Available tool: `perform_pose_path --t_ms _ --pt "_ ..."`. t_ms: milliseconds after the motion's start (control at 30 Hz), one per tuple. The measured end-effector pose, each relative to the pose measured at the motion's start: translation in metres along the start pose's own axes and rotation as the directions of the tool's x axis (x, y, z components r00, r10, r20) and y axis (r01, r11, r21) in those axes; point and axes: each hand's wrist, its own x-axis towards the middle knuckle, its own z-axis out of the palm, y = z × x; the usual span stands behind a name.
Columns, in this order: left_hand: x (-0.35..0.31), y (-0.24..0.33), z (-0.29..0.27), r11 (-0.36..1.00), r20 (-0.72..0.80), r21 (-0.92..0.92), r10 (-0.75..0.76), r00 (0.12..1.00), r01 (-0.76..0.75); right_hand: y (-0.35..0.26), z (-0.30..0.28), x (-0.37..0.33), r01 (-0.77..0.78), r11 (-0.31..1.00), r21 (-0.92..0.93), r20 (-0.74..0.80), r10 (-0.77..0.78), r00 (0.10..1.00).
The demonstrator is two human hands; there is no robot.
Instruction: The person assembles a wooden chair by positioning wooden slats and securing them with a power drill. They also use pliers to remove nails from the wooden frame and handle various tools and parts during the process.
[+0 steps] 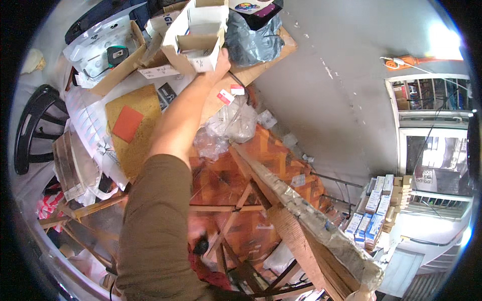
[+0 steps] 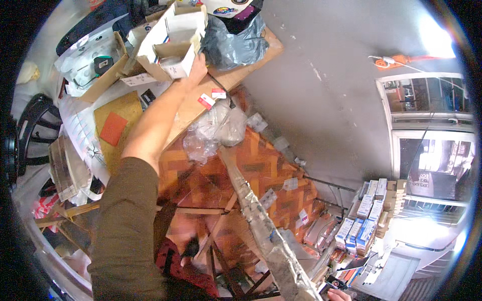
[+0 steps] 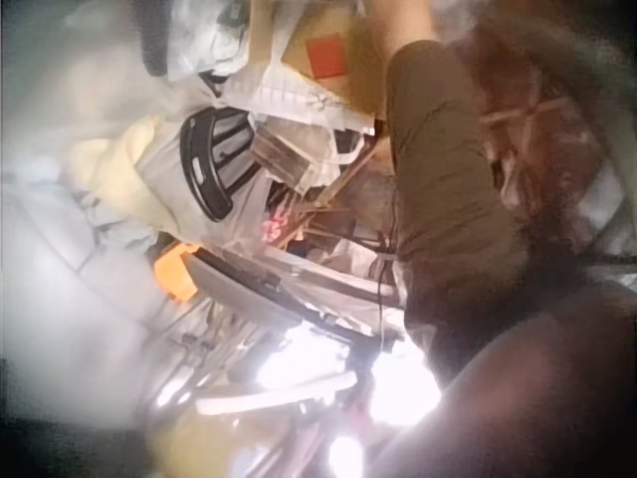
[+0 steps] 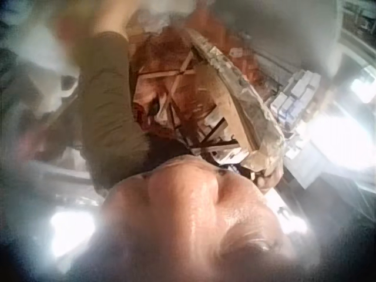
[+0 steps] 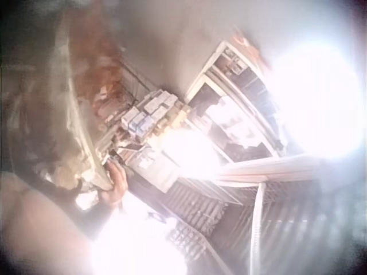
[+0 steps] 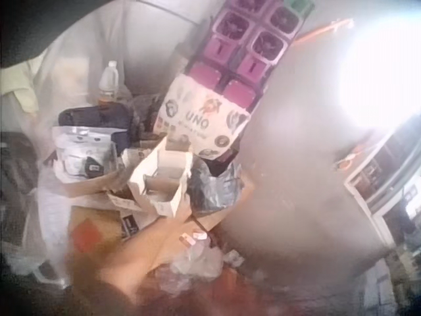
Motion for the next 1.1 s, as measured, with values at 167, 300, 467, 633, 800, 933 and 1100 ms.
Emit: perform_pose_path --t_ms 167,300,467,633,800,933,1100 --pt "-0.021 -0.036 0.024 0.930 -0.333 0.348 0.002 0.943 0.121 0.003 0.000 0.004 0.097 0.995 0.034 -0.039 -0.095 0.995" --pt "-0.009 -0.059 0.022 0.955 -0.360 0.179 -0.161 0.919 0.237 0.000 0.003 0.005 0.015 1.000 0.005 -0.068 -0.015 0.998" --pt "-0.012 -0.062 0.045 0.960 -0.374 0.172 -0.143 0.916 0.220 0.006 0.002 -0.002 -0.020 0.999 -0.033 -0.088 0.017 0.996" --pt "-0.004 -0.062 0.009 0.998 -0.461 -0.015 -0.055 0.886 0.055 0.002 0.004 0.002 -0.061 0.996 -0.058 -0.100 0.055 0.993" --pt "-0.019 -0.058 -0.050 0.935 -0.409 -0.354 -0.168 0.897 0.014 -0.003 -0.002 0.007 -0.078 0.994 -0.081 -0.042 0.075 0.996" --pt "-0.072 -0.039 -0.090 0.923 -0.423 -0.380 -0.115 0.899 -0.060 -0.011 -0.002 0.008 -0.030 0.998 -0.059 -0.071 0.025 0.997" --pt "-0.161 -0.030 -0.171 0.765 -0.470 -0.587 -0.056 0.881 -0.264 -0.005 -0.011 -0.013 0.034 0.998 -0.058 -0.044 -0.037 0.998"
